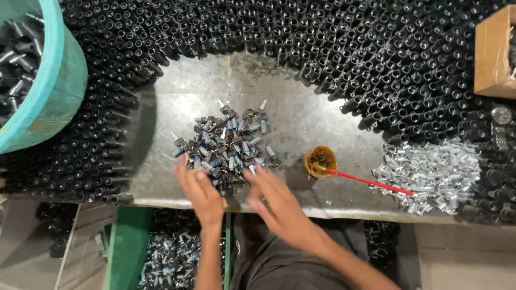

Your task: The person repeatedly picks small cylindrical electronic components from a pile, applies a yellow substance with a red brush, and attaches a small metal clip to each component. The finished items are placed into a green bin below the workbench.

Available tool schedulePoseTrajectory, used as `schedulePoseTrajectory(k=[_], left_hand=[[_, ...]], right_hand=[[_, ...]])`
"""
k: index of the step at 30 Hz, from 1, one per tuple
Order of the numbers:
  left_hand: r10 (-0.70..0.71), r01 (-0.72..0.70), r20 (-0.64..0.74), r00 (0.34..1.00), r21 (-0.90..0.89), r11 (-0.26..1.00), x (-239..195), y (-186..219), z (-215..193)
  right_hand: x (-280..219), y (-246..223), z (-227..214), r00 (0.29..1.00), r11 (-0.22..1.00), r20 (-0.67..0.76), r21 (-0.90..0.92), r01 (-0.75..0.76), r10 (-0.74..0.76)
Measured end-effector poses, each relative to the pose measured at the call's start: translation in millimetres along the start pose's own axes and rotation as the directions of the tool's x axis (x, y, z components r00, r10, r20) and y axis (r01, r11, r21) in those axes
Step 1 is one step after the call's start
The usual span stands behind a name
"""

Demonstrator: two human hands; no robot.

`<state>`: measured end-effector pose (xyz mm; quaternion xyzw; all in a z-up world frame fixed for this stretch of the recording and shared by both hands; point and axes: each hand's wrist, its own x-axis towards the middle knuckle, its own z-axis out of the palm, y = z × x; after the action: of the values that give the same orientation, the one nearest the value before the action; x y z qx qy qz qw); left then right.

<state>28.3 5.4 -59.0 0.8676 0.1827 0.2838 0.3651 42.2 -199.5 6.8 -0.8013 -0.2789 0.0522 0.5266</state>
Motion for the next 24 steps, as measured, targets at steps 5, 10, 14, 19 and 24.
schedulePoseTrajectory(k=[5,10,14,19,24], left_hand=[[0.022,-0.023,-0.042,0.999,-0.033,0.999,6,-15,14],[-0.027,0.026,-0.010,1.000,-0.069,0.997,3,-14,18],[-0.049,0.052,0.028,0.998,-0.115,0.992,-15,1,20],[-0.064,0.073,0.083,0.994,-0.109,0.991,18,-10,3],[0.019,-0.024,0.181,0.983,0.027,0.999,83,-38,9]], right_hand=[[136,37,49,0.982,0.923,-0.161,-0.384,0.032,-0.101],[150,64,64,0.983,0.909,-0.176,-0.397,-0.124,0.058],[113,63,66,0.967,0.924,-0.247,-0.352,-0.148,0.061],[74,56,51,0.961,0.938,-0.123,-0.218,-0.269,0.247],[56,45,40,0.975,0.876,-0.217,-0.463,-0.139,0.040]])
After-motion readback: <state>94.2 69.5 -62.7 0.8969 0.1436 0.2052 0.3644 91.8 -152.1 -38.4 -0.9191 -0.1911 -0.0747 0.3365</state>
